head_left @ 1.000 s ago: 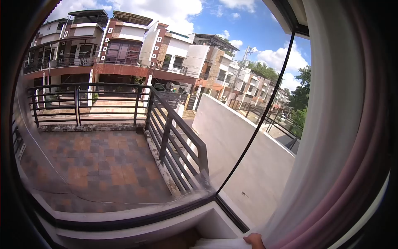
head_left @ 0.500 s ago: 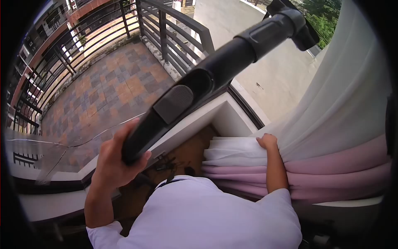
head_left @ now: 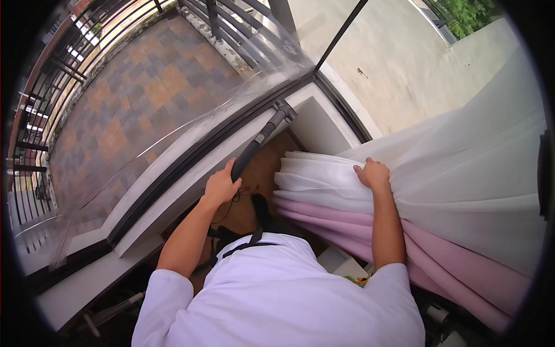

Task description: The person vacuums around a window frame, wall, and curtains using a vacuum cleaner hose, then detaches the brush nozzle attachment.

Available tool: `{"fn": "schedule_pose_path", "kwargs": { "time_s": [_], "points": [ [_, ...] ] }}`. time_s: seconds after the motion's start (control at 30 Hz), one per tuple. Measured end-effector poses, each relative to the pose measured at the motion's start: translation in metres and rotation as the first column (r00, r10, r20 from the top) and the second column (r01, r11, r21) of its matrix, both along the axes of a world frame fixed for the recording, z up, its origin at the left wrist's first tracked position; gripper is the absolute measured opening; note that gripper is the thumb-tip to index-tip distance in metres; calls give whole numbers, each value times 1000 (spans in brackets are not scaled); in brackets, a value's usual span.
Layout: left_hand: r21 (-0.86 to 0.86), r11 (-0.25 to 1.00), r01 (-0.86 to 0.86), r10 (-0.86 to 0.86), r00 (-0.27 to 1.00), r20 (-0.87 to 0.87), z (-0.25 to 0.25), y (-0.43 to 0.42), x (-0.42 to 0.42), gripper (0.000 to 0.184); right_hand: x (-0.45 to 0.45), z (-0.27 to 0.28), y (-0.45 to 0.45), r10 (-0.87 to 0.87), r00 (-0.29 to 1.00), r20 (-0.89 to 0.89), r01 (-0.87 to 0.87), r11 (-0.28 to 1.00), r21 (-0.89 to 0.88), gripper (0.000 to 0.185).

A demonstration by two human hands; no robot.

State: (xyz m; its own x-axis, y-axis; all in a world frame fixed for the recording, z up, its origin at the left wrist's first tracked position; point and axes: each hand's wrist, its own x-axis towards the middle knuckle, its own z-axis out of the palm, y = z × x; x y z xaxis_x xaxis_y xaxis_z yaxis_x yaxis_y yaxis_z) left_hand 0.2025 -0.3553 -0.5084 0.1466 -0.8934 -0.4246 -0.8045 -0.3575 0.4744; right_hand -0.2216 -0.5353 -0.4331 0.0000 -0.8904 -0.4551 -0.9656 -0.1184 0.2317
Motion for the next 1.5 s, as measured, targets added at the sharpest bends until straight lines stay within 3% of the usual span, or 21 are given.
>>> {"fn": "schedule_pose_path", "kwargs": {
  "time_s": [0.3,0.5,1.0,1.13,1.5],
  "points": [
    [-176,983,49,-40,998,56,-47,-155,-84,70,7,-6,2,46,999,-22,-45,999,29,60],
    [-165,985,43,-25,994,106,-41,-148,-65,71,6,-5,1,83,996,-27,-83,997,4,55],
    [19,993,-117,115,990,86,2,42,53,60,8,-6,5,140,990,3,-140,990,-12,60],
    [41,970,-238,233,968,92,6,129,81,57,14,1,6,111,993,-38,-111,994,-2,65],
    [66,838,-541,521,832,191,25,414,157,49,39,7,26,222,964,-146,-229,973,-26,63]
  ]
}}
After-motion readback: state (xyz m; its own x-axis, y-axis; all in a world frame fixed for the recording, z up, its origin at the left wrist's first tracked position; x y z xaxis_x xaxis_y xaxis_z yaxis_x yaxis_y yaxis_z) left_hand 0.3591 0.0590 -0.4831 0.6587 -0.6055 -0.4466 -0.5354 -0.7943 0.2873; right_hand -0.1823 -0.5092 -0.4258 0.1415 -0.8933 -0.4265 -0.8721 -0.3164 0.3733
